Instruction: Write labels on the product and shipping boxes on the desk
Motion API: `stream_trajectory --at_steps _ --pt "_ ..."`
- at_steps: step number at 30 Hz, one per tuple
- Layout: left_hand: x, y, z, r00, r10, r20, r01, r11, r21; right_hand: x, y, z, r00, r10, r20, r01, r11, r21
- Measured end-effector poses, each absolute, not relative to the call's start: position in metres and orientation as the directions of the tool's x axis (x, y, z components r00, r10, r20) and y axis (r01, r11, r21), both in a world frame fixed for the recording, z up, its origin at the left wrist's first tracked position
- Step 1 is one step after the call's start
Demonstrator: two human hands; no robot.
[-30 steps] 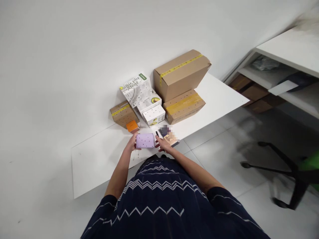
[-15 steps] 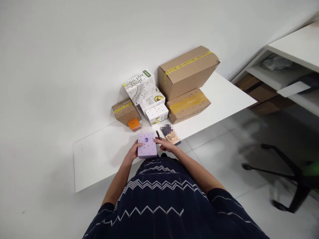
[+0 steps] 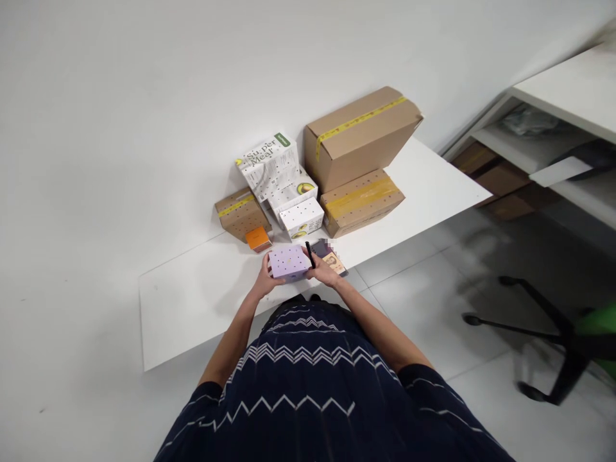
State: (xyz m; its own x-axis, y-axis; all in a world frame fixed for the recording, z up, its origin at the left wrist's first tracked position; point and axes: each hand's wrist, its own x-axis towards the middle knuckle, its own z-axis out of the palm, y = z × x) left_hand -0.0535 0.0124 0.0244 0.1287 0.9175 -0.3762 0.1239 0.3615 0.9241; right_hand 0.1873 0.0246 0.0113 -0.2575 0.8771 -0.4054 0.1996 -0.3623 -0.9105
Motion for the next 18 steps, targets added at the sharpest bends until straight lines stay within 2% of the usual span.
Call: stream_trajectory --at_steps 7,14,18 --pt "-0.047 0.008 0.017 0.114 0.950 -0.291 0.129 0.276 0.952 0.189 0.023 0.015 -0.265 0.884 -0.384 0.095 -0.373 -0.923" --pt "-0.046 -0.002 0.024 0.104 0.952 -0.289 0.234 0.259 0.937 0.189 0.018 0.026 -0.270 0.827 -0.493 -0.194 -0.548 -0.813" --pt "-0.045 0.002 0.027 0.119 0.963 -0.243 0.321 0.194 0.927 0.184 0.019 0.024 -0.209 0.863 -0.459 -0.199 -0.497 -0.844"
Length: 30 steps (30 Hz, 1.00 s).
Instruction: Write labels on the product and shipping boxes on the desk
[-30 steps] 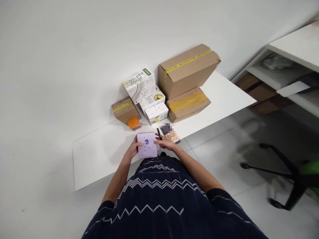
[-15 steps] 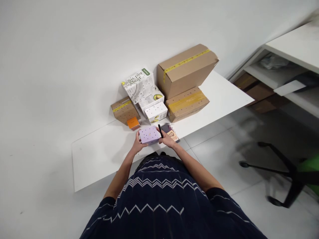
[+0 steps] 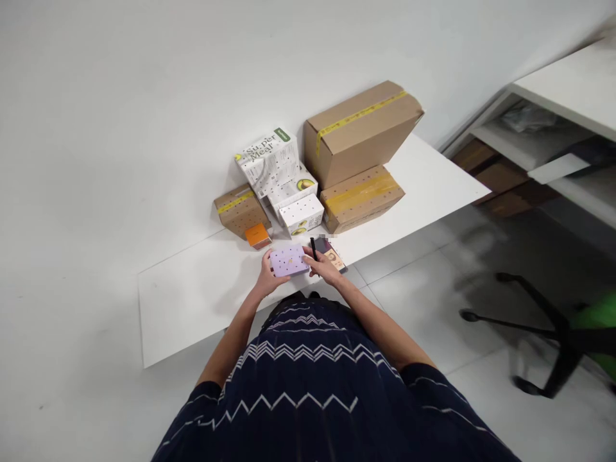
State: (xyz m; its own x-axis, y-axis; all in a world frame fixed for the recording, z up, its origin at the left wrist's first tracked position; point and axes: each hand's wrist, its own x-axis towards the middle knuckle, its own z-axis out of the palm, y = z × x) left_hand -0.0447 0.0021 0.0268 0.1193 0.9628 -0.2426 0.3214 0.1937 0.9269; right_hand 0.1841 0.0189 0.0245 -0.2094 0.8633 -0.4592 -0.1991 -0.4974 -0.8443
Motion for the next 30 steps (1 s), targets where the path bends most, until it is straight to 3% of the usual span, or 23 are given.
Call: stream_trajectory --at_steps 4,7,11,15,19,23,30 --pt "-0.044 0.004 0.024 0.117 0.974 -0.192 0.361 0.139 0.922 0.182 0.022 0.024 -0.161 0.876 -0.455 -0.193 -0.480 -0.856" --pt "-0.042 0.001 0.026 0.091 0.995 -0.036 0.516 -0.016 0.856 0.186 0.026 0.033 -0.008 0.887 -0.462 -0.187 -0.456 -0.870" --pt "-0.034 -0.006 0.038 0.126 0.961 0.244 0.774 -0.249 0.582 0.199 0.033 0.061 0.206 0.873 -0.442 -0.287 -0.378 -0.880" --pt "-0.019 -0.010 0.045 0.306 0.860 0.408 0.811 -0.460 0.362 0.206 0.036 0.095 0.285 0.910 -0.302 -0.267 -0.227 -0.937" --pt "-0.006 -0.008 0.036 0.448 0.764 0.464 0.748 -0.604 0.273 0.192 0.031 0.105 0.168 0.970 -0.178 -0.095 -0.164 -0.982" --pt "-0.001 -0.003 0.022 0.447 0.767 0.460 0.754 -0.600 0.267 0.164 0.025 0.087 -0.014 0.996 -0.085 -0.047 -0.086 -0.995" --pt "-0.002 -0.004 0.013 0.415 0.755 0.508 0.736 -0.607 0.300 0.143 0.027 0.056 0.010 0.996 0.084 0.094 0.083 -0.992"
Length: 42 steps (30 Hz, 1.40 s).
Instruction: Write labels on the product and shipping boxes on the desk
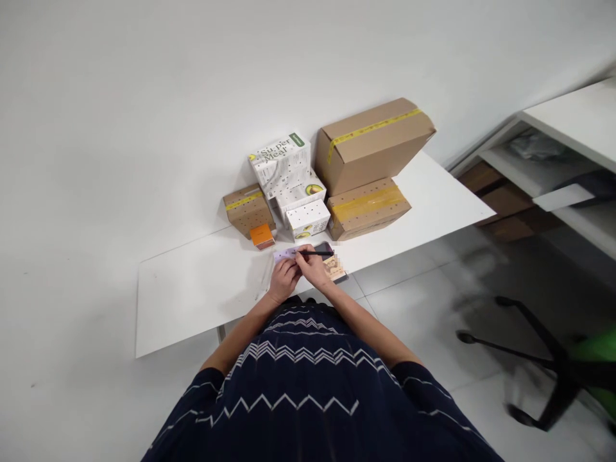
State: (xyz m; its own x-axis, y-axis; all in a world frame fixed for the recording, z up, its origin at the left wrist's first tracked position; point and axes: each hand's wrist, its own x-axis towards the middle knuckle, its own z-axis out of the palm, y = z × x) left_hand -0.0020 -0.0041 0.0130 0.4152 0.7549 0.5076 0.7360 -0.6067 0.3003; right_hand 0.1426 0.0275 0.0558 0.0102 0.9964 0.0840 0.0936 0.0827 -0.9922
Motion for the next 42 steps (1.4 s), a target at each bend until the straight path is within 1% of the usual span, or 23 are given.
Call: stream_trajectory --at_steps 4,9,14,19,24,27,29,32,34,37,40,42 --pt "-0.002 -0.005 0.013 0.405 0.749 0.525 0.742 -0.605 0.291 0.144 0.030 0.049 -0.045 0.989 0.140 0.213 0.147 -0.966" --pt "-0.003 -0.006 0.010 0.384 0.742 0.549 0.729 -0.609 0.312 0.144 0.029 0.044 -0.079 0.981 0.175 0.276 0.190 -0.942" --pt "-0.003 -0.007 0.010 0.364 0.778 0.512 0.719 -0.584 0.377 0.145 0.030 0.044 -0.078 0.988 0.130 0.303 0.148 -0.941" --pt "-0.002 -0.007 0.011 0.365 0.778 0.511 0.727 -0.581 0.366 0.145 0.030 0.047 -0.090 0.993 0.073 0.330 0.099 -0.939" --pt "-0.001 -0.008 0.011 0.362 0.803 0.474 0.732 -0.560 0.390 0.145 0.031 0.050 -0.112 0.992 0.057 0.350 0.093 -0.932" --pt "-0.001 -0.008 0.011 0.362 0.800 0.479 0.721 -0.566 0.400 0.146 0.031 0.052 -0.114 0.992 0.048 0.357 0.086 -0.930" --pt "-0.001 -0.008 0.012 0.362 0.795 0.487 0.716 -0.572 0.400 0.146 0.031 0.053 -0.108 0.992 0.059 0.350 0.093 -0.932" --pt "-0.001 -0.008 0.013 0.366 0.780 0.508 0.727 -0.580 0.367 0.146 0.031 0.053 -0.103 0.991 0.081 0.323 0.110 -0.940" --pt "0.000 -0.008 0.013 0.370 0.776 0.511 0.738 -0.579 0.345 0.147 0.032 0.053 -0.086 0.994 0.067 0.294 0.089 -0.951" --pt "0.000 -0.008 0.013 0.367 0.795 0.484 0.747 -0.561 0.355 0.153 0.032 0.051 -0.011 0.999 -0.031 0.210 -0.028 -0.977" --pt "-0.001 -0.008 0.013 0.367 0.800 0.474 0.739 -0.560 0.374 0.167 0.033 0.048 0.127 0.984 -0.127 0.101 -0.140 -0.985" --pt "-0.002 -0.008 0.013 0.375 0.794 0.478 0.735 -0.569 0.369 0.179 0.036 0.044 0.192 0.968 -0.160 0.104 -0.182 -0.978"
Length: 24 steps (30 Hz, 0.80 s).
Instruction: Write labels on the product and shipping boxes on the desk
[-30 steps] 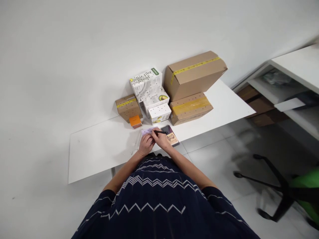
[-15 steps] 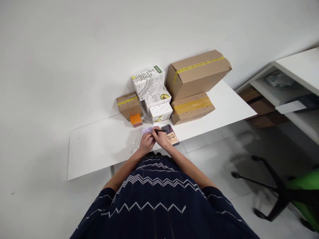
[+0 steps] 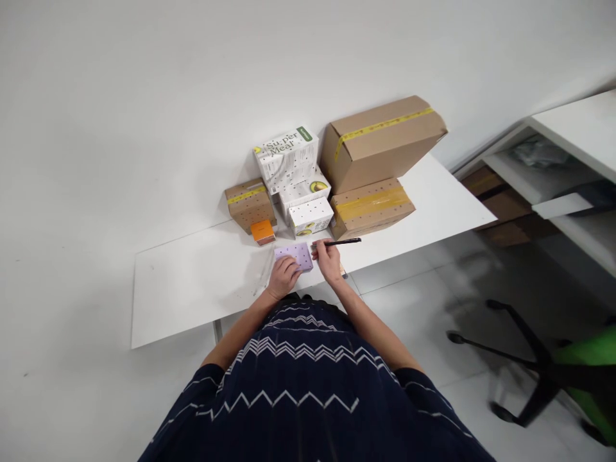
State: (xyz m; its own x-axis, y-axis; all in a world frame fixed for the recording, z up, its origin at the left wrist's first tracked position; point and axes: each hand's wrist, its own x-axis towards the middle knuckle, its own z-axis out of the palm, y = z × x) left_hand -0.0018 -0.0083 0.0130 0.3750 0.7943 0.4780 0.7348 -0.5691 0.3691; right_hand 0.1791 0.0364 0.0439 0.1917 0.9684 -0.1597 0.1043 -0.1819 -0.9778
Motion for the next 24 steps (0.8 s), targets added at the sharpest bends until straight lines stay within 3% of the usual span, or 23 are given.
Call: stream_trajectory --at_steps 3,5,7,14,24 --pt "-0.004 -0.008 0.013 0.379 0.802 0.461 0.736 -0.563 0.376 0.195 0.040 0.032 0.117 0.958 -0.261 0.426 -0.286 -0.858" --pt "-0.005 -0.008 0.014 0.379 0.810 0.448 0.734 -0.557 0.388 0.199 0.039 0.021 0.006 0.916 -0.400 0.730 -0.277 -0.624" --pt "-0.005 -0.008 0.014 0.379 0.810 0.447 0.733 -0.558 0.390 0.197 0.035 0.010 -0.067 0.855 -0.514 0.873 -0.199 -0.445" --pt "-0.004 -0.008 0.015 0.365 0.792 0.489 0.738 -0.567 0.365 0.179 0.021 -0.012 -0.148 0.764 -0.628 0.910 -0.144 -0.389" --pt "-0.002 -0.009 0.015 0.355 0.817 0.455 0.760 -0.535 0.369 0.196 0.031 -0.011 -0.037 0.830 -0.557 0.901 -0.214 -0.378"
